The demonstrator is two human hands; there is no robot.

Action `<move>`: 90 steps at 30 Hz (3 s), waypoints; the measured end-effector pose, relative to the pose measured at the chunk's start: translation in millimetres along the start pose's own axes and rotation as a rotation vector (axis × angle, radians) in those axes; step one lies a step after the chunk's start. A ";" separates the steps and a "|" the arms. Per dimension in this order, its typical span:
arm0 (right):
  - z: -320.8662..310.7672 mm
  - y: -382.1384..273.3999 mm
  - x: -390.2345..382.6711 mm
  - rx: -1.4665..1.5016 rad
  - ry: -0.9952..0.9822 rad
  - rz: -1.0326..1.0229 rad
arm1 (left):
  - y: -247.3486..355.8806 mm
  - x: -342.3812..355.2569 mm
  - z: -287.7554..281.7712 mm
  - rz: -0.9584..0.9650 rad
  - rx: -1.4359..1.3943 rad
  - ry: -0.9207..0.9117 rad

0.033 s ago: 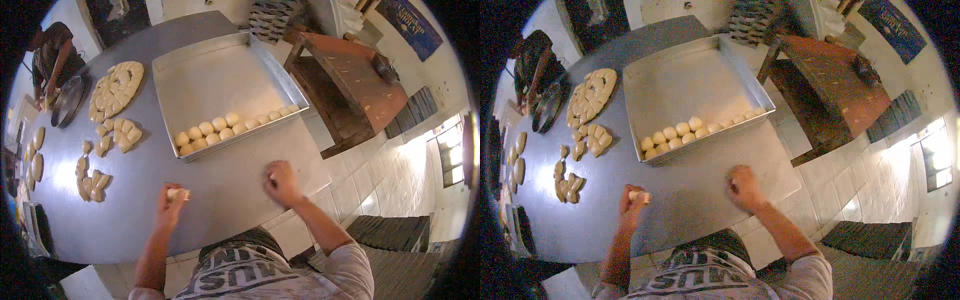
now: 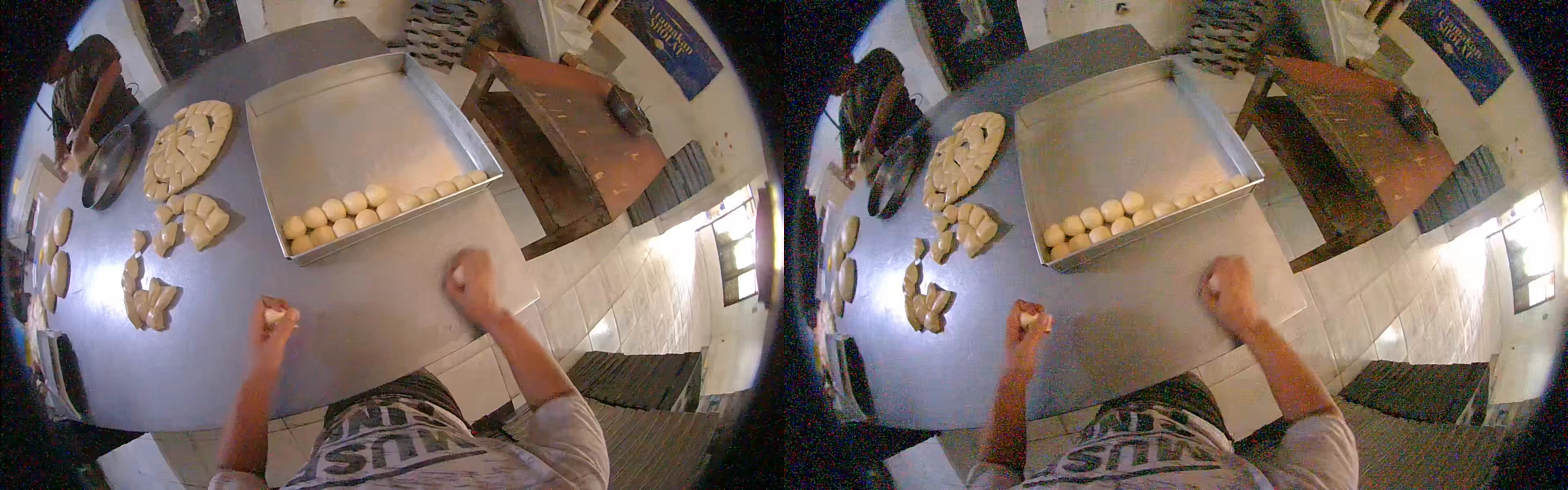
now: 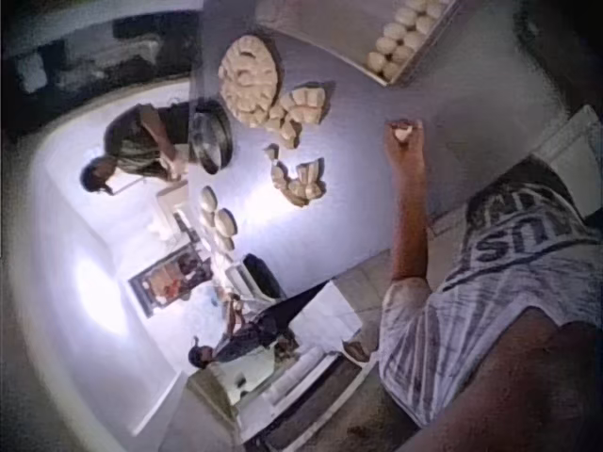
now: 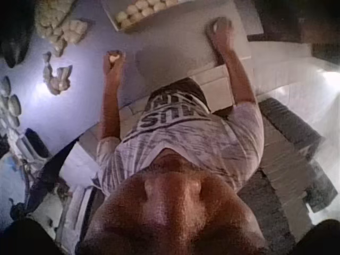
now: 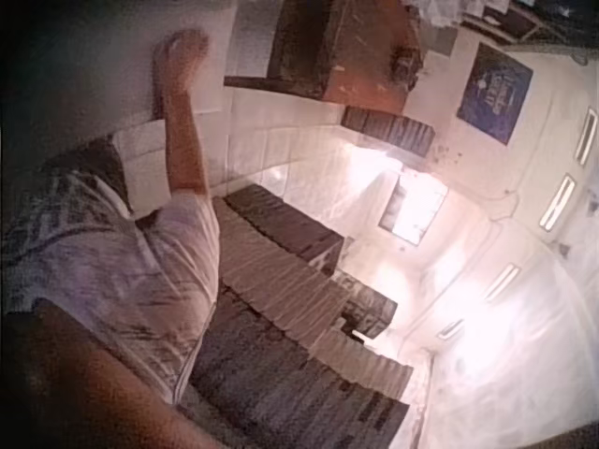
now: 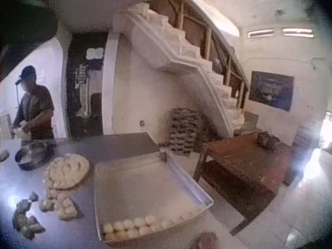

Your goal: The person rolls small pieces of dough into balls by hand and places them in neat rows into a metal baking pan on a stainless steel table.

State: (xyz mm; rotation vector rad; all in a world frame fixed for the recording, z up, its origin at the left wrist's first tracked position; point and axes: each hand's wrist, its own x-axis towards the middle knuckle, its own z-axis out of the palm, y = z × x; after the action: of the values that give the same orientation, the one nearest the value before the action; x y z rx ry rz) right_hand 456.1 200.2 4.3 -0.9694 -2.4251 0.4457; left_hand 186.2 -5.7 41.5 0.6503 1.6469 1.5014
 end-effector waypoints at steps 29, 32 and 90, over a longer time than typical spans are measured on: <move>-10.2 -72.9 -28.8 -0.071 -0.362 -0.142 | -1.7 -22.1 -70.8 -0.097 0.679 0.128; 17.2 -58.8 16.6 -0.303 -0.166 -0.203 | -22.7 3.4 -153.5 0.290 1.076 0.796; -16.8 -64.7 -38.7 -0.210 -0.318 -0.247 | -20.3 -26.2 -105.7 -0.006 0.502 0.342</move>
State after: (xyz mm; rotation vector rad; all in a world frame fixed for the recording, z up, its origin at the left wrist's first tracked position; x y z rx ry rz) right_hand 454.1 129.7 35.9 -0.7074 -2.8824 0.2768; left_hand 116.3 -90.1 25.0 0.6730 2.3232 1.2445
